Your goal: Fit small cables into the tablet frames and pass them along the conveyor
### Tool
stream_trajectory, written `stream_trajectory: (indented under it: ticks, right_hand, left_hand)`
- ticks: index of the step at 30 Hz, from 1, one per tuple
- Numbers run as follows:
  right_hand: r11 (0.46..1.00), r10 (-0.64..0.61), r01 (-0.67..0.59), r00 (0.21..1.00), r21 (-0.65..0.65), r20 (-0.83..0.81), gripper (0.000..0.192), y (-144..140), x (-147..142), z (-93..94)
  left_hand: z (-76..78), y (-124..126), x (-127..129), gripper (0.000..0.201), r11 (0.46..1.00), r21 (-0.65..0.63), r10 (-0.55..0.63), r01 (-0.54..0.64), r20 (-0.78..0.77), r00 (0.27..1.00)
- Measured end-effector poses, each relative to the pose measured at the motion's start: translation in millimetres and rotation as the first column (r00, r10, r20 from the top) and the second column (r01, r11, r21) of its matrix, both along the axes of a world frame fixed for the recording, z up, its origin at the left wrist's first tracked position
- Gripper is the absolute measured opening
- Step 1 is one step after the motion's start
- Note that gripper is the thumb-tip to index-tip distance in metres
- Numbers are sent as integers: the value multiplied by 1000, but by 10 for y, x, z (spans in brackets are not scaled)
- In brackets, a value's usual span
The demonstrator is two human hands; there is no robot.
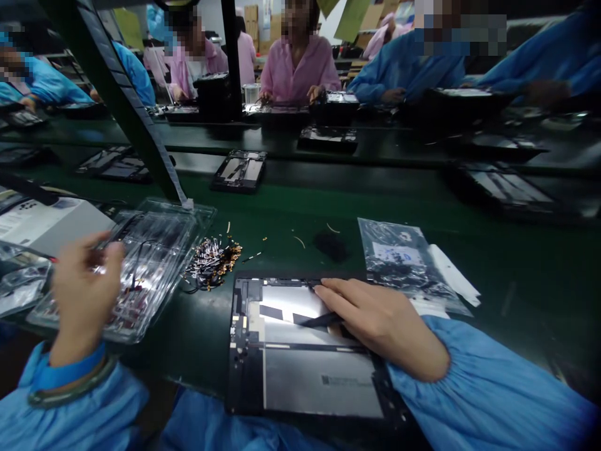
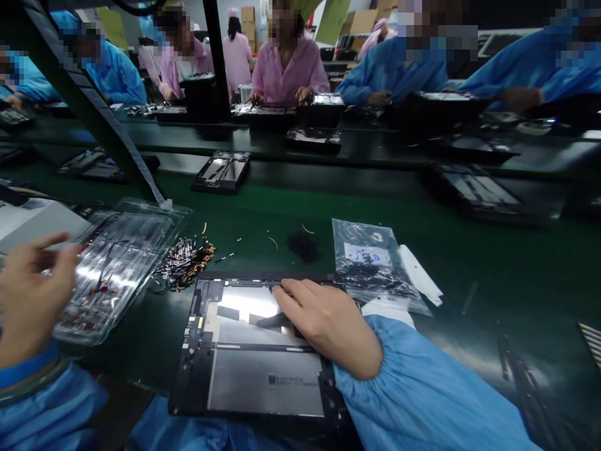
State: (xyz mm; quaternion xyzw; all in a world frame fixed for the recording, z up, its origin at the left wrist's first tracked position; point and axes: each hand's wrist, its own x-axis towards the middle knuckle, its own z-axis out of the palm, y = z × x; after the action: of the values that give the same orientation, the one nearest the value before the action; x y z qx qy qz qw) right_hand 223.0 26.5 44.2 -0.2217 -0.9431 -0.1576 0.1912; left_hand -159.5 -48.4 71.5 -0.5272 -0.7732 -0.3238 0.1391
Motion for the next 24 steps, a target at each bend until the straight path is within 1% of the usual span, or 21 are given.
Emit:
stream_trajectory:
  ticks: [1, 2, 3, 4, 5, 6, 7, 8, 9, 10, 13, 16, 21, 24]
  right_hand:
    - [1000, -2, 2, 1000, 1, 4, 27, 2, -3, 3]
    - [1000, 2, -2, 1000, 0, 4, 27, 4, -5, 6]
    - [1000, 6, -6, 1000, 0, 4, 27, 5, -5, 7]
    - [1000, 11, -11, 1000, 1, 5, 28, 7, -6, 7]
    - [1000, 13, -13, 1000, 2, 8, 28, 7, -7, 8]
    - [1000, 13, -13, 1000, 5, 9, 29, 8, -9, 8]
    - [1000, 13, -13, 1000, 7, 7, 30, 7, -13, 10]
    - [1000, 12, -12, 1000, 5, 5, 33, 5, -18, 13]
    - [1000, 8, -8, 1000, 1, 2, 35, 2, -23, 19]
    - [1000, 2, -2, 1000, -3, -1, 37, -3, -27, 26]
    - [1000, -25, 25, 1000, -4, 5, 33, -27, -17, 53]
    - [999, -40, 40, 999, -3, 20, 33, -66, 47, 73]
    - [998, -65, 65, 998, -4, 21, 36, -126, 195, 63]
    - [997, -82, 82, 997, 15, 6, 34, -142, 228, 51]
  left_hand:
    - [34, 77, 231, 31, 988, -69, -131, 135, 59, 990]
    - [51, 149, 461, 29, 929, -122, -337, 350, 113, 935]
    - [51, 217, 681, 28, 812, -179, -533, 556, 161, 831]
    - [35, 283, 882, 30, 659, -198, -700, 726, 191, 688]
    - [6, 346, 1058, 31, 518, -231, -799, 824, 214, 562]
    - [-33, 406, 1205, 30, 402, -251, -864, 880, 215, 456]
    - [-78, 463, 1324, 29, 318, -274, -905, 908, 199, 376]
    - [-125, 513, 1415, 28, 267, -301, -929, 916, 174, 328]
    - [-168, 556, 1481, 28, 240, -326, -944, 915, 141, 298]
    - [-207, 589, 1526, 28, 230, -351, -953, 908, 107, 283]
    - [-274, 630, 1576, 30, 248, -404, -961, 880, 12, 276]
    - [-281, 616, 1571, 34, 273, -443, -957, 854, -38, 287]
    - [-283, 601, 1558, 39, 261, -488, -964, 833, -81, 255]
    - [-304, 594, 1566, 40, 284, -487, -959, 826, -137, 249]
